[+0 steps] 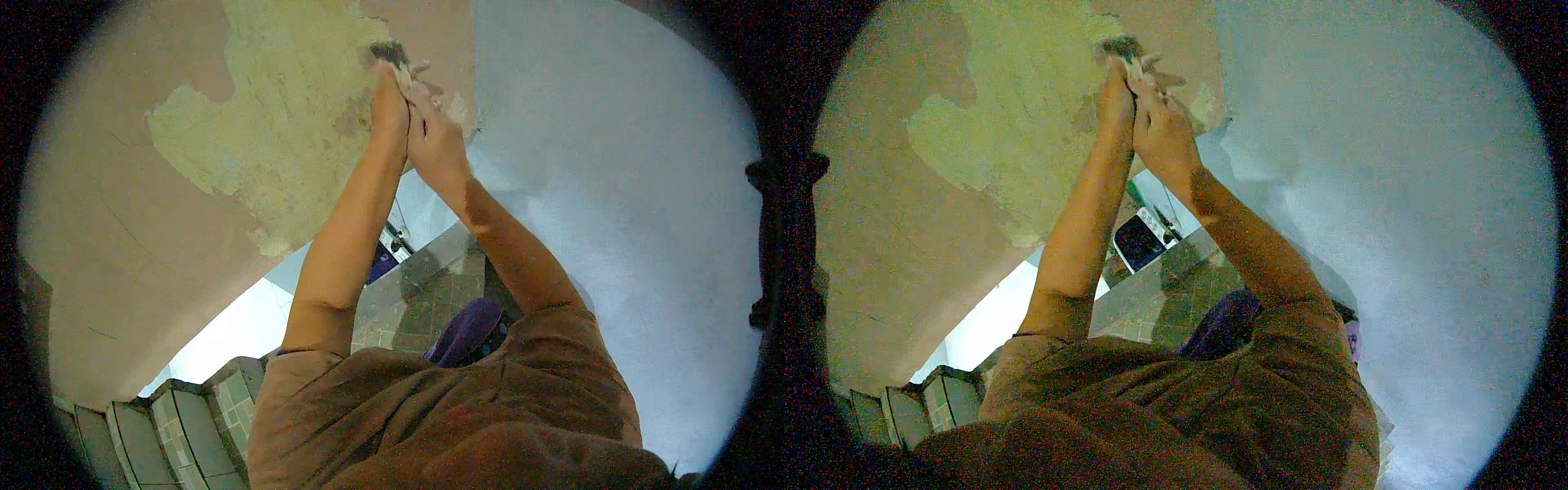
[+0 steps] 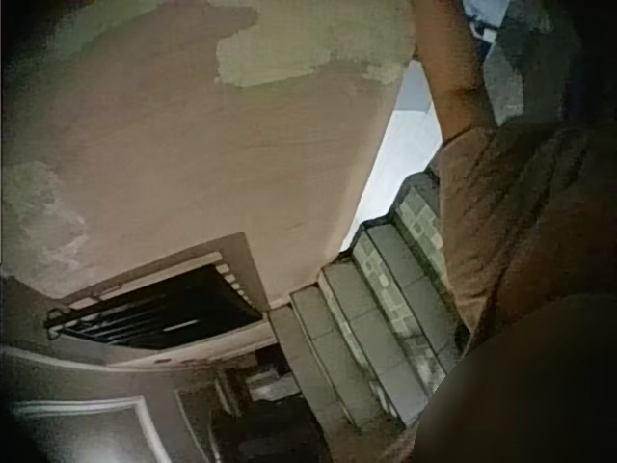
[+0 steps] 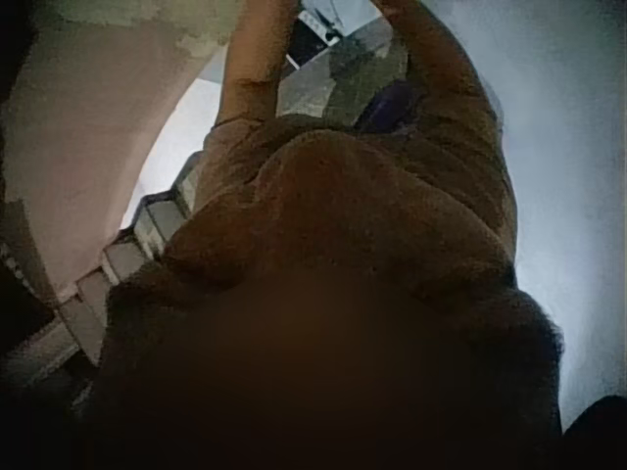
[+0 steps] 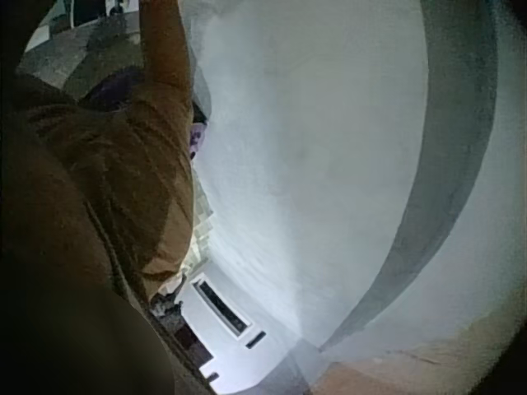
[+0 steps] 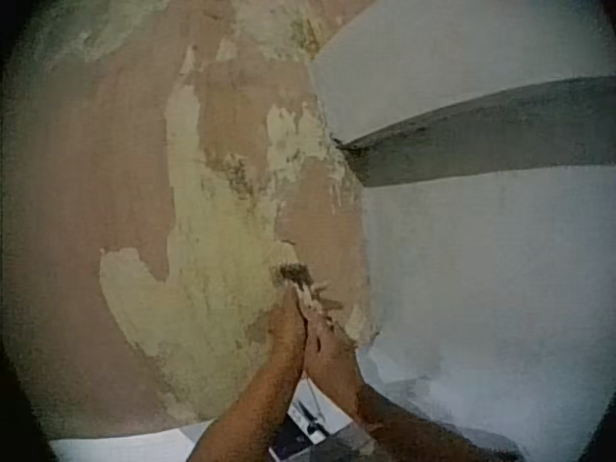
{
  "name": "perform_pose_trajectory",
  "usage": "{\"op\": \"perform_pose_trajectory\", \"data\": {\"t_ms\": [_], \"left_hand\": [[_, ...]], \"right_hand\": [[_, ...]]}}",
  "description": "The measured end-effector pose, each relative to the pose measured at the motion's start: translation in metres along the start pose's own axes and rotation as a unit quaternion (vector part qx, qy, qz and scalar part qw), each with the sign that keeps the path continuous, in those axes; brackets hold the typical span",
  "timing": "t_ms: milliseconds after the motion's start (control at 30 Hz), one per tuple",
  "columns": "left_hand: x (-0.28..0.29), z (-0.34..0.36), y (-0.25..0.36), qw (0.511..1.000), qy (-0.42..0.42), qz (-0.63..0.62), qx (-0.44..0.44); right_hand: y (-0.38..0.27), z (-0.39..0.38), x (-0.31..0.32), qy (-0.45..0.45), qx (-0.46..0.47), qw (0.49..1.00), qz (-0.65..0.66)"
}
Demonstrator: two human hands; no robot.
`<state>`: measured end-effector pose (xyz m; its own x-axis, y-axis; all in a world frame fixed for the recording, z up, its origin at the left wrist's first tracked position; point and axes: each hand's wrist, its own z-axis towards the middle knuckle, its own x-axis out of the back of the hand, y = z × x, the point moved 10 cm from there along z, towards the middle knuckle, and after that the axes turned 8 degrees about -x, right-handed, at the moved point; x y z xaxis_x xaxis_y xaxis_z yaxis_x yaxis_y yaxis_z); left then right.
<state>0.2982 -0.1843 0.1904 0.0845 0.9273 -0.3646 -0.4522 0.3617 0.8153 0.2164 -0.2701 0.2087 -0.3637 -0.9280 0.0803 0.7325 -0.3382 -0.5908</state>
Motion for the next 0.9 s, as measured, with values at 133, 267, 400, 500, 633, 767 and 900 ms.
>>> {"op": "perform_pose_trajectory", "data": {"t_ms": [133,267,400,500,633,767,900], "left_hand": [[-0.014,0.027,0.024,0.998,-0.022,0.015,-0.058],[-0.009,0.017,0.014,0.998,0.01,0.028,-0.055],[-0.003,0.0,0.006,0.998,0.009,0.049,-0.028],[-0.012,0.02,0.036,0.995,-0.01,0.017,-0.095],[-0.015,0.031,0.033,0.998,-0.008,0.013,-0.063],[0.001,0.004,0.014,0.997,0.029,0.006,-0.069],[-0.004,0.02,0.023,0.998,0.014,0.023,-0.064]], "right_hand": [[0.018,0.023,-0.009,-0.058,-0.065,0.996,-0.031],[0.017,0.014,0.001,-0.028,-0.038,0.998,-0.036],[0.002,0.002,0.002,-0.009,0.008,1.0,-0.011],[-0.003,0.022,-0.002,-0.017,0.008,1.0,-0.018],[0.011,0.031,-0.007,-0.074,-0.048,0.994,-0.069],[-0.001,0.005,-0.001,-0.056,0.006,0.997,-0.052],[-0.002,0.015,-0.006,-0.064,-0.015,0.995,-0.071]]}}
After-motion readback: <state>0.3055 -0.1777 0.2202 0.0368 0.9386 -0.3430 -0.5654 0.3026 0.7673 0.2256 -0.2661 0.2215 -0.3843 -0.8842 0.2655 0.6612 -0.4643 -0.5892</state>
